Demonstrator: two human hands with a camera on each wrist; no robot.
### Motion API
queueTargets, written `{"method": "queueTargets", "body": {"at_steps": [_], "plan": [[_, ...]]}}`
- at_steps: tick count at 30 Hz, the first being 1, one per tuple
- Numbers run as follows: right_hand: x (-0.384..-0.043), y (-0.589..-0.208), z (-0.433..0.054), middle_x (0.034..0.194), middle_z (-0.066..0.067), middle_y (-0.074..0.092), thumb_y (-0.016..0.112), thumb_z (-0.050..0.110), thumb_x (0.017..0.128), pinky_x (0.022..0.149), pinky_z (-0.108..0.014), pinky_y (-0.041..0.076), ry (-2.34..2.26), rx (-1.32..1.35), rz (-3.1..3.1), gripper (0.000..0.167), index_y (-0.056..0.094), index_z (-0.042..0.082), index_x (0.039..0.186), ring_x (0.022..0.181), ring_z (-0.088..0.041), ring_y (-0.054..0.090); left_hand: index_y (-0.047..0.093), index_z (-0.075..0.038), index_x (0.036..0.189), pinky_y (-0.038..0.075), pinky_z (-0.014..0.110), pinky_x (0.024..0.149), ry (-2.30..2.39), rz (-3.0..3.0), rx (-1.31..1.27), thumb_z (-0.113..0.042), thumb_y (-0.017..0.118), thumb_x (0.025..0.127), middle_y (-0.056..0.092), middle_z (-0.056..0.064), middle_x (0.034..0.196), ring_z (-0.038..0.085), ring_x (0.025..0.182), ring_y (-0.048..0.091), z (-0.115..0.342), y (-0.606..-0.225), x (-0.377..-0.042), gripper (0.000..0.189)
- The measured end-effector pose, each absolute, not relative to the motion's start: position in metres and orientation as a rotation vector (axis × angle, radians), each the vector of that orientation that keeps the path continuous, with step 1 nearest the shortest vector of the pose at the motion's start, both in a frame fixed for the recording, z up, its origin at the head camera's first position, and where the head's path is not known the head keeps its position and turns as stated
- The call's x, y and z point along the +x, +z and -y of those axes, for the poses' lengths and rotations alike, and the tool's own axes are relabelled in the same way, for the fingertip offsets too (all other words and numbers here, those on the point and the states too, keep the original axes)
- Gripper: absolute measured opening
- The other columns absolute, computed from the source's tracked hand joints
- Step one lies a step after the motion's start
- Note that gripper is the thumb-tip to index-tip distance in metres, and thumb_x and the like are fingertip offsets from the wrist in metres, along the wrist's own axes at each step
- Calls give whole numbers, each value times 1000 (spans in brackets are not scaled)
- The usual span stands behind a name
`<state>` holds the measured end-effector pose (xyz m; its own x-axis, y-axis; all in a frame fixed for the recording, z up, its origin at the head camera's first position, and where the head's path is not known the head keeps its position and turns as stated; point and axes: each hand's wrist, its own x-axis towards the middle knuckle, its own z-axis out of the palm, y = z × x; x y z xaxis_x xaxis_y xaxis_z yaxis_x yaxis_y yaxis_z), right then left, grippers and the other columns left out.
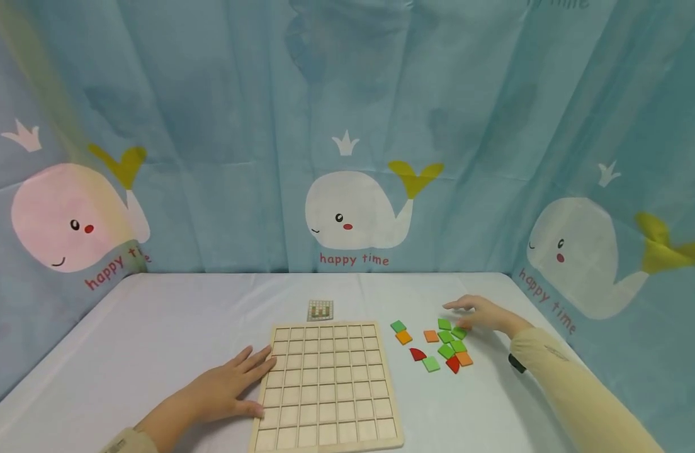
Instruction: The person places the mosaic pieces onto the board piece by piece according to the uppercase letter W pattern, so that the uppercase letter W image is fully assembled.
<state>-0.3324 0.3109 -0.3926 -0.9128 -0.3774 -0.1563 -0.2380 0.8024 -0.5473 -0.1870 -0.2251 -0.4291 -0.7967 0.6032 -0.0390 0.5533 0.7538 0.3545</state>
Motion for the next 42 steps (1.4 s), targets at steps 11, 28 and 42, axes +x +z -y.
{"method": "queueTargets", "body": {"at_steps": [11, 28, 42], "plan": [[-346, -396, -297, 111, -13, 61, 67, 8, 90, 85, -47, 49, -758, -447, -2660, 39, 64, 8, 129, 100, -29, 51, 34, -7, 151, 36, 71, 93, 486, -2792, 926, -62, 57, 87, 24, 18, 157, 55, 137, 22, 224, -426, -184, 88], [-350, -399, -294, 105, -9, 57, 71, 2, 86, 76, -37, 50, -750, -441, -2643, 18, 71, 7, 103, 91, -26, 51, 35, -9, 151, 37, 69, 94, 454, -2810, 920, -65, 55, 86, 25, 17, 157, 54, 137, 23, 225, -430, -186, 89], [-344, -389, -289, 73, -4, 54, 62, 5, 91, 60, -31, 44, -826, -329, -2657, 11, 57, 4, 82, 59, -17, 48, 34, -8, 151, 38, 69, 94, 454, -2817, 921, -62, 57, 86, 25, 17, 157, 54, 137, 23, 223, -427, -184, 88]]}}
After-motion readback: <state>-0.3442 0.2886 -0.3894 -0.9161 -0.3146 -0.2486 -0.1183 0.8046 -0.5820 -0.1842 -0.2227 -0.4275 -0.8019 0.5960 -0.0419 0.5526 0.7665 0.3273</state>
